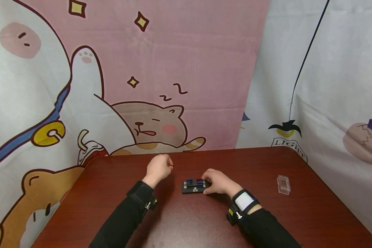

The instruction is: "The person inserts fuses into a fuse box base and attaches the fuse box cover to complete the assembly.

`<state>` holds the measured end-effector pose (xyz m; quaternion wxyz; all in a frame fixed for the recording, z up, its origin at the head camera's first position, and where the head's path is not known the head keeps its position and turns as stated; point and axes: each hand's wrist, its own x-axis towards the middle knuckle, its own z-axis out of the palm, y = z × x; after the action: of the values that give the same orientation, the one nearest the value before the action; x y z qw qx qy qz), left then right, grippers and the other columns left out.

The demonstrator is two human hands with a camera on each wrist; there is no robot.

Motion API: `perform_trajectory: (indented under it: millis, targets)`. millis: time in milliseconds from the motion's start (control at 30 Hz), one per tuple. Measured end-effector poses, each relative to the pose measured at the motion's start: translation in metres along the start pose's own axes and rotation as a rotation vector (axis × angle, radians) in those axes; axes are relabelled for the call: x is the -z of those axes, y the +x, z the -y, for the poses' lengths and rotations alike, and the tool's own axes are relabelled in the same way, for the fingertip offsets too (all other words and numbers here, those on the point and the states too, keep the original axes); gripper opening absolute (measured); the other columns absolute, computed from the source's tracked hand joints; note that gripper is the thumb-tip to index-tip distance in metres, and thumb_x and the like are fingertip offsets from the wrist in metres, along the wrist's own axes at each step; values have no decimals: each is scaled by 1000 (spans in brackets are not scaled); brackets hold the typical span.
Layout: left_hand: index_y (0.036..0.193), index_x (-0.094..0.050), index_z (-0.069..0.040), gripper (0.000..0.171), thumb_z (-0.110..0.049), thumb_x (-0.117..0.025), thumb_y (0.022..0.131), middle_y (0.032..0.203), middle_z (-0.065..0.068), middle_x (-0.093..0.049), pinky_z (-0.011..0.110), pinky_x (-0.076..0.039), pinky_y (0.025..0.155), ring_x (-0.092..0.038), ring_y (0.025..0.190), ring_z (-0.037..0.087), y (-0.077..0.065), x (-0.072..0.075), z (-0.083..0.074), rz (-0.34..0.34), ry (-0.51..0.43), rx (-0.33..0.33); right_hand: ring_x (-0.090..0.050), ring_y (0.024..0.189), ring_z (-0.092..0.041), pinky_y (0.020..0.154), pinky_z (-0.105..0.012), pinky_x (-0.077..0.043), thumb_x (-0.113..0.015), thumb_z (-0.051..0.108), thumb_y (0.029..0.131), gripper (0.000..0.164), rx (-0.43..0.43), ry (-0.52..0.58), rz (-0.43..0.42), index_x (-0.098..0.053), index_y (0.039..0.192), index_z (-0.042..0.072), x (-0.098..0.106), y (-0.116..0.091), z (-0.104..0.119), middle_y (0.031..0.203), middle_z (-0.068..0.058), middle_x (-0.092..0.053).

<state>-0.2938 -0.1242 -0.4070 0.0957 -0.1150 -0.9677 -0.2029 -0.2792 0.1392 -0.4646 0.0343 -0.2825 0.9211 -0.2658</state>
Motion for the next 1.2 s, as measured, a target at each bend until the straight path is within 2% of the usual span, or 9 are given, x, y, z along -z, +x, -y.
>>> perform_trajectory:
  millis: [400,733,967,1200]
  targets:
    - [76,-64,-15,18,-10,-80,81,73,-4,-59,32,-45,55,-53,63,14,-11,-11,-13,1,-29,-79,-60,92,-21,84,-42,-50,-89,19,72,41,-4,-2,-1,-67,105,7,-1,1,-2,100,0,-59]
    - [75,-65,-16,18,-10,-81,82,73,-5,-59,31,-45,56,-52,63,12,-20,-14,-26,43,-46,-120,-59,92,-21,84,-42,-50,-89,20,72,41,-1,-4,-4,-68,104,7,-1,1,-2,100,-1,-59]
    - [74,-67,-17,18,-10,-83,79,72,-6,-57,29,-44,56,-51,63,11,-22,-22,-32,60,-40,-169,-59,89,-20,82,-41,-50,-89,19,71,40,14,-7,-16,-67,102,7,-1,1,-2,97,0,-59]
    - [74,-70,-15,14,-10,-82,79,70,-6,-56,29,-43,56,-51,63,11,-23,-28,-37,94,-49,-191,-58,88,-19,81,-40,-50,-89,19,71,39,21,-3,-15,-67,101,8,-1,1,-3,96,1,-58]
